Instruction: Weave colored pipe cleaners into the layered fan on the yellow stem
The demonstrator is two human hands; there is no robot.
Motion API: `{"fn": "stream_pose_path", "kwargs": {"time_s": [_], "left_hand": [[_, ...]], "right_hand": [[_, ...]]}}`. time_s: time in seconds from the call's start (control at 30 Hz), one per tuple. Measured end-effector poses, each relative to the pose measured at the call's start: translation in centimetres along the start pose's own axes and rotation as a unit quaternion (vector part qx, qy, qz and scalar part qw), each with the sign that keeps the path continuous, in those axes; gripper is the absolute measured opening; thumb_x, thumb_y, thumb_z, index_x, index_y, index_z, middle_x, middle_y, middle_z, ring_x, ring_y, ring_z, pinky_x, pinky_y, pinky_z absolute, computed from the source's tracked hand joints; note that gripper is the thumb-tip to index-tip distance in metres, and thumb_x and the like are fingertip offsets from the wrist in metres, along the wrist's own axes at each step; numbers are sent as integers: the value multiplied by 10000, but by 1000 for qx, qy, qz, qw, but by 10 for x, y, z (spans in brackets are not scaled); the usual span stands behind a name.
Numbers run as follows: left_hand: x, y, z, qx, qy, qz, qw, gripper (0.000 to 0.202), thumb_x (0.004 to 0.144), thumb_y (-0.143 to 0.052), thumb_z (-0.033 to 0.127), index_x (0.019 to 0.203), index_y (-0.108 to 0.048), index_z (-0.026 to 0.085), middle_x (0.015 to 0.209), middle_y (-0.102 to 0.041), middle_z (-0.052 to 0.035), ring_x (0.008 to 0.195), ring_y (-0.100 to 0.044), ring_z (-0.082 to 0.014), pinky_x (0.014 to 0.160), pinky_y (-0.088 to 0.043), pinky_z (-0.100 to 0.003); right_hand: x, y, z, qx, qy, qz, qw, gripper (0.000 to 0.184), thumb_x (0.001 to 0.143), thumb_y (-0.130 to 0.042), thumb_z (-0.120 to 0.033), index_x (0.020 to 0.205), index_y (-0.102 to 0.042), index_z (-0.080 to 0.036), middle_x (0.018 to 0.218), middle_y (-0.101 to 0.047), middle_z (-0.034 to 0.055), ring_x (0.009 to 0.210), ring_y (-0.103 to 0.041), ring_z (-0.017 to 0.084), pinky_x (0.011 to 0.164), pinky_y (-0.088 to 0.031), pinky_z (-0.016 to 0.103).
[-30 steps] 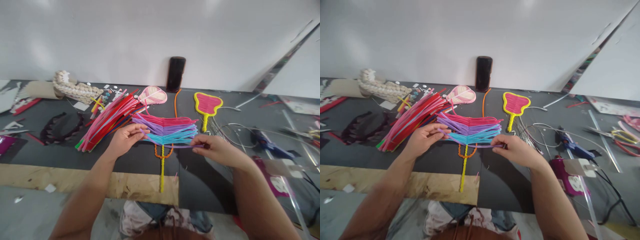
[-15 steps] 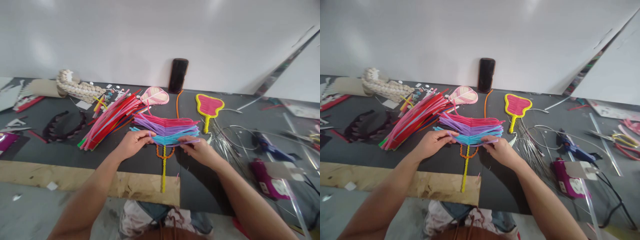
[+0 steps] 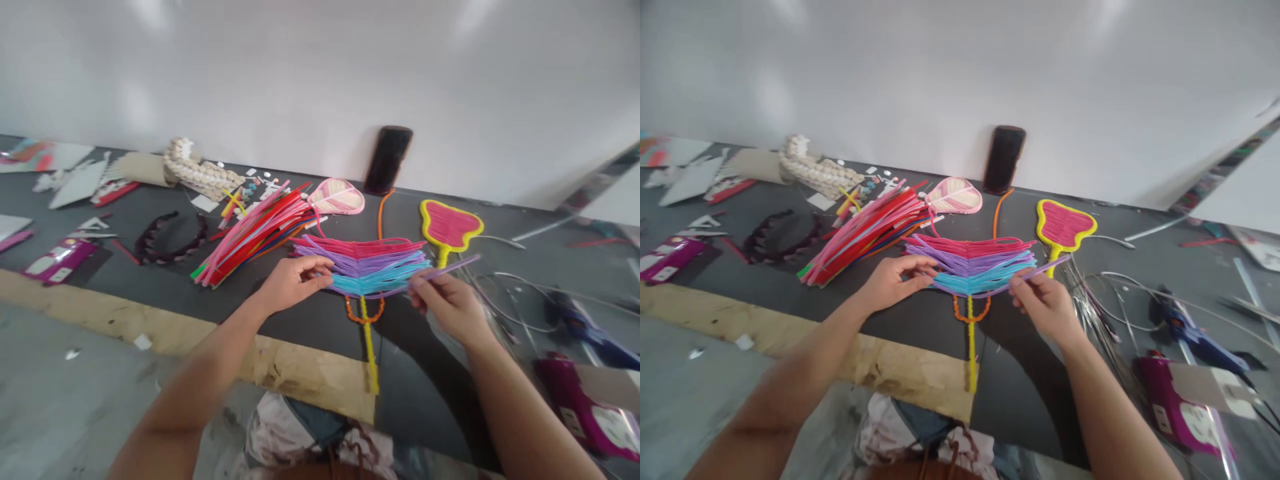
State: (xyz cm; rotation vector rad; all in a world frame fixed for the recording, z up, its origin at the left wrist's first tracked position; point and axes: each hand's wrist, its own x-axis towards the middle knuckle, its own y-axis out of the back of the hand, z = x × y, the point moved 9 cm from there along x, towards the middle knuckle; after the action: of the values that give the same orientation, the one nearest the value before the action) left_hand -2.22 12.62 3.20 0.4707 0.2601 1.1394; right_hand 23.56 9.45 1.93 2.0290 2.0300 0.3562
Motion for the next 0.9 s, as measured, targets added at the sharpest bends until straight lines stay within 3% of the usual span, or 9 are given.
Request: {"fn": "stream_pose_path", "kwargs": {"time_s": [0.1, 0.2, 0.37, 0.5, 0.57, 0.67, 0.8, 0.9], "left_hand": [[-1, 5, 1, 61, -23, 45, 997, 268, 843, -617, 379, 1014, -711, 195, 825, -737, -5, 663, -637, -115, 598, -484, -194], [-2, 10, 6, 145, -73, 93, 982, 213, 891, -566, 332, 967, -711, 197, 866, -734, -12, 667, -620, -110, 632, -469, -211], [-1, 36, 2, 275, -99, 189, 938, 194, 920, -526, 261, 891, -705, 192, 864, -728, -40, 847, -652, -176, 781, -474, -282], [-3, 64, -9, 307, -58, 274, 910, 180, 904, -522, 211, 926, -700, 185, 913, -730, -54, 889, -646, -197, 815, -472, -314], [-3, 62, -7, 311, -60, 275, 908, 187, 903, -517, 206, 934, -700, 186, 914, -728, -54, 896, -639, -194, 826, -470, -314], [-5, 33, 15, 337, -122, 227, 905, 236, 933, -465, 217, 963, -697, 187, 938, -720, -61, 913, -615, -191, 870, -448, -330], [-18, -41, 52, 404, -240, 85, 879, 234, 941, -459, 232, 974, -690, 214, 990, -714, -48, 961, -566, -210, 897, -395, -385], [-32, -88, 61, 421, -294, -7, 858, 173, 930, -537, 332, 991, -687, 270, 1130, -698, -16, 1107, -527, -236, 957, -335, -435]], "right_hand": [[-2, 19, -3, 72, 25, 110, 991, 309, 840, -630, -484, 709, -596, -206, 549, -535, -39, 467, -495, 95, 439, -413, 221], [-10, 34, -7, 110, 59, 203, 971, 274, 858, -614, -455, 713, -591, -224, 550, -535, -46, 472, -491, 104, 446, -394, 235], [-14, 19, -29, -55, 121, 106, 985, 229, 855, -627, -436, 745, -643, -236, 632, -624, -4, 563, -569, 147, 537, -458, 280], [-27, 31, -42, -37, 189, 173, 966, 191, 893, -582, -409, 818, -649, -247, 759, -685, 22, 647, -624, 172, 624, -508, 311], [-27, 20, -43, -65, 193, 117, 972, 198, 894, -577, -413, 819, -657, -248, 724, -687, 17, 604, -619, 169, 597, -503, 303], [-28, -3, -48, -143, 214, -3, 966, 216, 873, -593, -424, 805, -681, -239, 704, -703, 23, 607, -639, 179, 582, -492, 290], [-28, -11, -55, -168, 220, -35, 960, 286, 899, -528, -454, 808, -675, -226, 716, -710, 33, 628, -644, 179, 611, -492, 289], [-24, -16, -54, -166, 214, -59, 961, 309, 909, -508, -462, 801, -662, -216, 711, -699, 34, 647, -634, 172, 629, -484, 283]]}}
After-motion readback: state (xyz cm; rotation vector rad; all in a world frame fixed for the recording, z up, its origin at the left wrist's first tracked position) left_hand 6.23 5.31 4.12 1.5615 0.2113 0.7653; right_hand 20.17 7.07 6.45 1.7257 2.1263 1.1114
